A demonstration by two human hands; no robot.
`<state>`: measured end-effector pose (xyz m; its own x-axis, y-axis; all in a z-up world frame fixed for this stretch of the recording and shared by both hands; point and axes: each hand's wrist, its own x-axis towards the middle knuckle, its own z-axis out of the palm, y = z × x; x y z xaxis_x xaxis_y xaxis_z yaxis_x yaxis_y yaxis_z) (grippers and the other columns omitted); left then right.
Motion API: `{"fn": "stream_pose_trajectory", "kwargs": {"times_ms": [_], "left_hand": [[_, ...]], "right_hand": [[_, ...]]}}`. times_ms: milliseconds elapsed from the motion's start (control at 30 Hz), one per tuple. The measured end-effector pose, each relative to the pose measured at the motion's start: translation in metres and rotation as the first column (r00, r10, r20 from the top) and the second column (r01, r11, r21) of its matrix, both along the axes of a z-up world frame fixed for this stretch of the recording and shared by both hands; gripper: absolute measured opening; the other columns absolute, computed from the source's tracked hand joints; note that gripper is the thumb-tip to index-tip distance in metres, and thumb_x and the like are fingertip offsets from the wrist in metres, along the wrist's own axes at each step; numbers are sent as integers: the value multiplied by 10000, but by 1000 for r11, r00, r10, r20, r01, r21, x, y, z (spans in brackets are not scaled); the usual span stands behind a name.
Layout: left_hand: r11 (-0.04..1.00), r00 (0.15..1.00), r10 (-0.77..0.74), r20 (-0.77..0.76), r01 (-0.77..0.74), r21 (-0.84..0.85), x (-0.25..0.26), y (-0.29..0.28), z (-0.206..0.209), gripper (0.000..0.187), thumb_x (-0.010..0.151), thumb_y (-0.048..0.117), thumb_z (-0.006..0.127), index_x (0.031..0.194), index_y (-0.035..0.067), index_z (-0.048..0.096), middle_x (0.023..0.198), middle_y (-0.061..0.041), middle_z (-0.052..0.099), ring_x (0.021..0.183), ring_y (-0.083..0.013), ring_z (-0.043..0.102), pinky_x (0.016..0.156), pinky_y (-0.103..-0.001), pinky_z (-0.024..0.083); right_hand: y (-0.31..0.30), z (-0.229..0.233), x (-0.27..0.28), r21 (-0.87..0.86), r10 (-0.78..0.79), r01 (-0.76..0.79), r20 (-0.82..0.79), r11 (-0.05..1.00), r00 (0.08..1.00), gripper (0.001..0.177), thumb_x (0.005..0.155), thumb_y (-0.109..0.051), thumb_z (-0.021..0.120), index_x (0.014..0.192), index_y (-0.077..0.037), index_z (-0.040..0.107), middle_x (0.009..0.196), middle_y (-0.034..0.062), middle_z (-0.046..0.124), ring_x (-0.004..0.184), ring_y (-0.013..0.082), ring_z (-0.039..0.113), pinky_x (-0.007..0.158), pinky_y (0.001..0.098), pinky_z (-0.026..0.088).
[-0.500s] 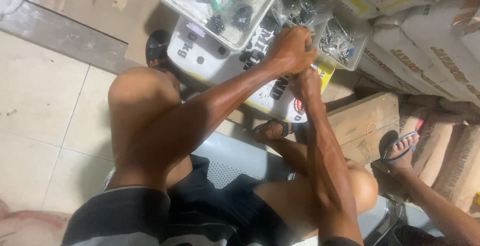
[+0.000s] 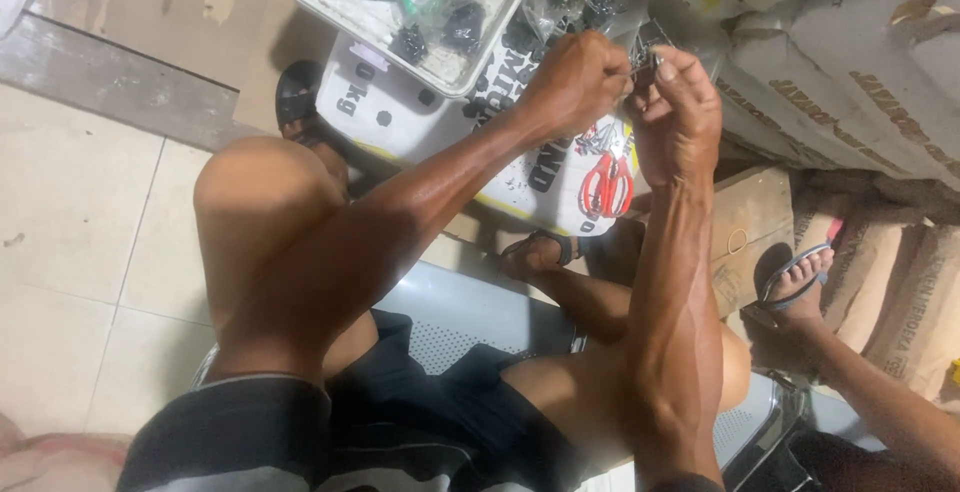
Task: The person sits on a low stool and sorts small metal hardware items, such as screws and bolts, from a plastic container into smaller plastic bags. They handle the items by hand, picking them up and placing them into the bags.
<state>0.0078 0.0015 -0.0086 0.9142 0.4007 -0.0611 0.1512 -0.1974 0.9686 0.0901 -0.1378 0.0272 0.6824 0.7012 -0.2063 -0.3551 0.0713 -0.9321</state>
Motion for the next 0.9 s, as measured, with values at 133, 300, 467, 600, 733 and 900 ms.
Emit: {"fn": "stream_pose_trajectory", "kwargs": {"times_ms": [133,300,467,600,733,900], "left_hand": [[996,998,10,68,-16,90,5,-6,-10,397,932,18,688,576,165,590,510,64,564,384,-69,508,433,-239,587],[999,993,47,109,-49,18,6,-11,-14,317,879,-109,566,650,84,669,558,-27,675,384,-111,583,394,-239,578],[966,993,-29,-113,56,252,7,1,-14,258,1006,53,595,783,96,718,517,18,597,375,-73,521,315,-227,413],[915,999,35,-30,-20,403,17,-3,-23,173,1001,-31,565,925,13,714,556,-12,600,395,-130,606,286,-270,469],[885,943,292,158,-329,329,17,-9,-8,387,808,135,833,1026,142,514,983,-39,488,699,-124,574,457,-228,553],[915,964,223,145,-259,311,23,-12,-22,206,873,-40,644,749,120,606,854,-32,560,780,-187,611,510,-258,605]], "right_hand": [[3,-5,-4,-41,4,2,145,999,989,183,935,-318,801,988,-166,715,948,-43,653,925,136,559,876,374,501],[2,-12,-1,-152,112,-68,309,986,944,165,1005,-280,743,996,-168,621,960,-36,626,770,75,524,711,240,450],[3,11,-7,-243,148,-95,209,965,967,61,979,-192,747,989,-165,693,963,-35,678,828,81,564,815,279,493],[2,11,-8,-159,105,-77,176,984,979,46,1012,-102,688,1004,-142,667,963,-8,663,790,92,556,735,261,481],[3,9,-9,-205,7,44,242,978,970,169,928,6,755,1035,-84,661,891,22,657,716,118,618,658,287,584],[-1,-4,-8,-178,96,-31,369,983,924,166,948,0,733,1049,-87,633,1039,48,665,886,145,641,815,308,623]]}}
